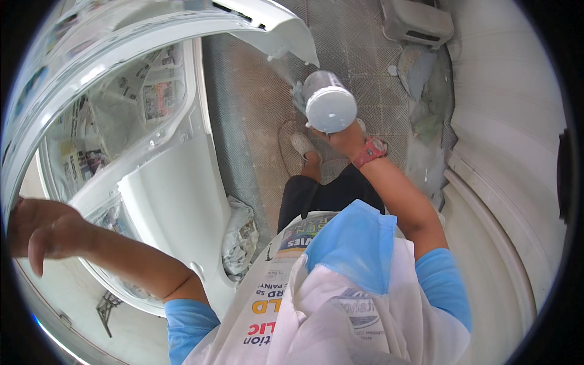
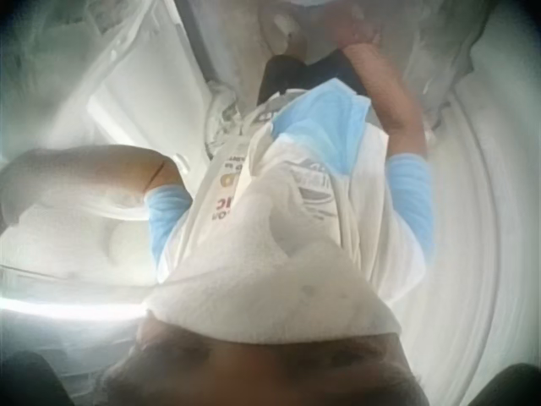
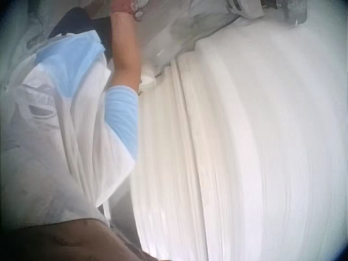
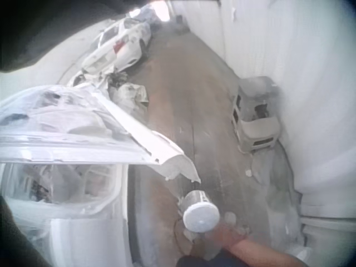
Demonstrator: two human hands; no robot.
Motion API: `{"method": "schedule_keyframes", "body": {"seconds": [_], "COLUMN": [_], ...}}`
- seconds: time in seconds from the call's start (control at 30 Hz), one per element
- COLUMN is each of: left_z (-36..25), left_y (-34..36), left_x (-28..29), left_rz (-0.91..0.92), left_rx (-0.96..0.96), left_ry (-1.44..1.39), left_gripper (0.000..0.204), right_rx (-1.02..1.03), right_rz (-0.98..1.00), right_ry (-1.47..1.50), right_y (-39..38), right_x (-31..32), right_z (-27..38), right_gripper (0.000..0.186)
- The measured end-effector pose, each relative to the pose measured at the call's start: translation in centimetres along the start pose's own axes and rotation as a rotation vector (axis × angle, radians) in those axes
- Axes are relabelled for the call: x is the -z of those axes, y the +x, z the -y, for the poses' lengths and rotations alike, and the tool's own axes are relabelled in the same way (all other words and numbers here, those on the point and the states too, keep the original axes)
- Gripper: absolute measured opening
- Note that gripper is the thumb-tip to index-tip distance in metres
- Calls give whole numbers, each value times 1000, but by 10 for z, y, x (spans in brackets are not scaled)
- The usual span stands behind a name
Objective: The person spray paints a white car using a paint gun. They apply paint to the hood, roof, and side panels while moving around the vehicle. The car is masked with newspaper and plastic to protect areas not being painted.
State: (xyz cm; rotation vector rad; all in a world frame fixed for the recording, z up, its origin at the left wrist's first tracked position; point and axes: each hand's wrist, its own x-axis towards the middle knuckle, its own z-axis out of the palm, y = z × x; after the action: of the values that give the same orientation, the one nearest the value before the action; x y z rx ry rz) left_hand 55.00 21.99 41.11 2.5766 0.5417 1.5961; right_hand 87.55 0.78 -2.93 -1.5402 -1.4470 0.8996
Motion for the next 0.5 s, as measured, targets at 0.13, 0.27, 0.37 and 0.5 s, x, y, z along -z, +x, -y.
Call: {"method": "schedule_keyframes", "body": {"seconds": [0.13, 0.27, 0.37, 0.5], "left_z": [9, 6, 16, 12], "left_y": [-27, -68, -86, -102], "left_x": [17, 48, 66, 101], "left_rz": [-71, -123, -259, -234], "left_rx": [-113, -48, -32, 53], "left_ry": [208, 340, 208, 325], "left_gripper": [71, 92, 102, 117], "right_rx": [-71, -167, -180, -294], "right_rz": [206, 321, 263, 237], "right_ry": [25, 33, -130, -314], "right_y": [-23, -57, -86, -120], "right_x": [-24, -28, -22, -7], "right_z": [34, 52, 59, 64], "right_gripper": [39, 43, 41, 45]}}
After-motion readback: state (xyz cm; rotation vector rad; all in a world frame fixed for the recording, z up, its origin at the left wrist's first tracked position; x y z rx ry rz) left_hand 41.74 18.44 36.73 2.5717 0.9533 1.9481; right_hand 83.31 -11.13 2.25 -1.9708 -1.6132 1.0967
